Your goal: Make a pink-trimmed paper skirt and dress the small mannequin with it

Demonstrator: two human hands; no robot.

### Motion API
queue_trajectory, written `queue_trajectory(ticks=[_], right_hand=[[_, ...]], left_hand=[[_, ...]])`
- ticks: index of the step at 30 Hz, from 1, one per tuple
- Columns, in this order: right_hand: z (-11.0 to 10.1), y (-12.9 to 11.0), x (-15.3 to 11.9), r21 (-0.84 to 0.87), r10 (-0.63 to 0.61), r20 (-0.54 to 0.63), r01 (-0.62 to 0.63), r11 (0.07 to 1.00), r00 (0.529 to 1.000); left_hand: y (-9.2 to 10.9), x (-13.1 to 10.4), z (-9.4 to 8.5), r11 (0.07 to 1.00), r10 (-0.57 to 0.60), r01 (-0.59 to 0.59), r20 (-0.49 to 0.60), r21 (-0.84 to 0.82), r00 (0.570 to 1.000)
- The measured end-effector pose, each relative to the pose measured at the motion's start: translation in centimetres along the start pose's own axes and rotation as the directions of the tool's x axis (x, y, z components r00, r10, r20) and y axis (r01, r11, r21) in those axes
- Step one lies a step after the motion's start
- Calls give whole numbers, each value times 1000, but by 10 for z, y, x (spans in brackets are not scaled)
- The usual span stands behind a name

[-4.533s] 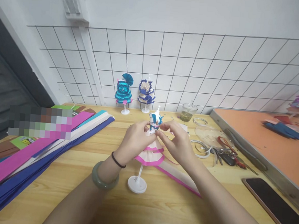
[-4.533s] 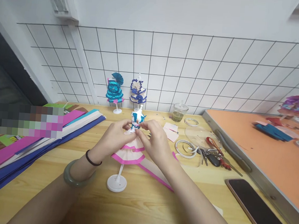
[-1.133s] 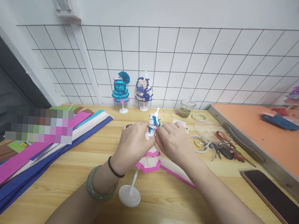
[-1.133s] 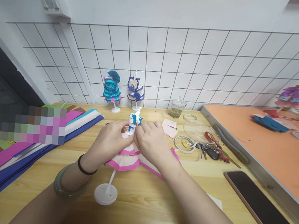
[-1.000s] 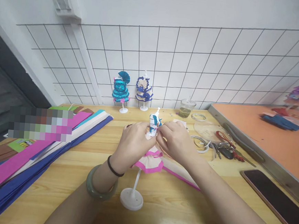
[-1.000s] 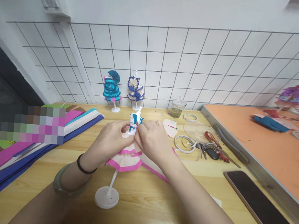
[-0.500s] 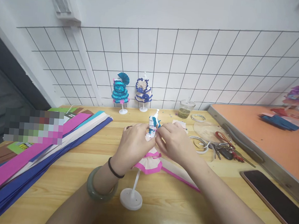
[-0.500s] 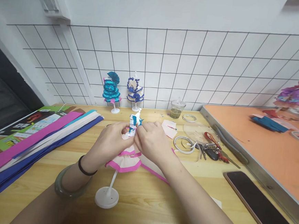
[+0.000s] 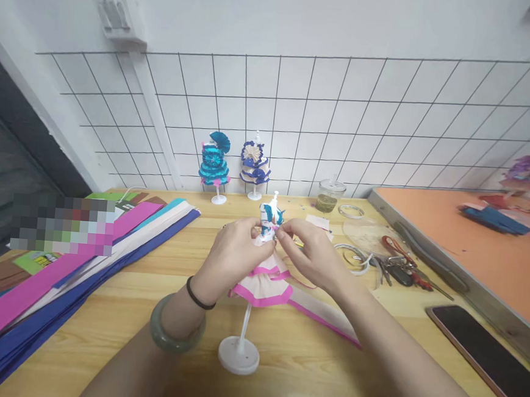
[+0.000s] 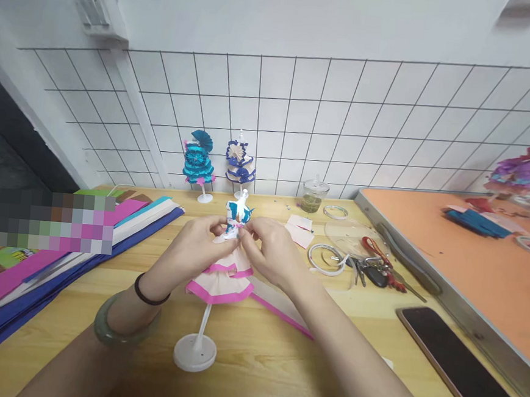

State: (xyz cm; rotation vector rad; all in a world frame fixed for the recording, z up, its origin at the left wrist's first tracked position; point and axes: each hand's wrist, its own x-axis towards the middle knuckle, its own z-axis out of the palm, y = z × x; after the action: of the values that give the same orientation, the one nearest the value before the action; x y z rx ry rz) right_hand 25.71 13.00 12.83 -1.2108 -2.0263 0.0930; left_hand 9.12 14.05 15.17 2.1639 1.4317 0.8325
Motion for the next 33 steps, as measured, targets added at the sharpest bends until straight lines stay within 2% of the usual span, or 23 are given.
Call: queue_trajectory(ticks=[2, 4, 7, 9, 11, 16, 21, 25, 30, 33], right_hand=[[4, -1, 0, -220, -91, -41, 80, 972, 995], [7, -1, 0, -399, -198, -61, 158, 903, 978], [8, 1, 0, -504, -321, -89, 236, 831, 943], [8, 3, -1, -483, -361, -119, 264, 835, 925], [7, 4, -1, -400, -355, -158, 269, 876, 921], [9, 5, -1, -118, -224, -246, 200, 973, 943], [8, 6, -1, 4, -140, -219, 144, 990, 966], [9, 6, -1, -74, -163, -201, 150, 986, 966], [13, 10, -1, -284, -299, -178, 242, 928, 937], [15, 10, 0, -203, -280, -222, 236, 950, 934]], left_hand=[[2, -1, 2, 997, 33, -30, -40, 71, 999], [5, -2, 4, 991, 55, -45, -80, 127, 995], [9, -4, 4, 990, 51, -38, -97, 139, 994], [9, -5, 3, 994, 45, -36, -82, 103, 996], [7, -4, 3, 998, 40, -38, -57, 45, 998], [-3, -2, 6, 987, 14, -12, 12, -162, 1000], [-5, 1, 8, 967, -19, 32, 51, -254, 999], [-4, 1, 8, 981, -18, 22, 20, -195, 1000], [-4, 1, 7, 984, -9, 12, 18, -179, 1000], [-3, 1, 6, 965, -11, 26, 59, -262, 998]])
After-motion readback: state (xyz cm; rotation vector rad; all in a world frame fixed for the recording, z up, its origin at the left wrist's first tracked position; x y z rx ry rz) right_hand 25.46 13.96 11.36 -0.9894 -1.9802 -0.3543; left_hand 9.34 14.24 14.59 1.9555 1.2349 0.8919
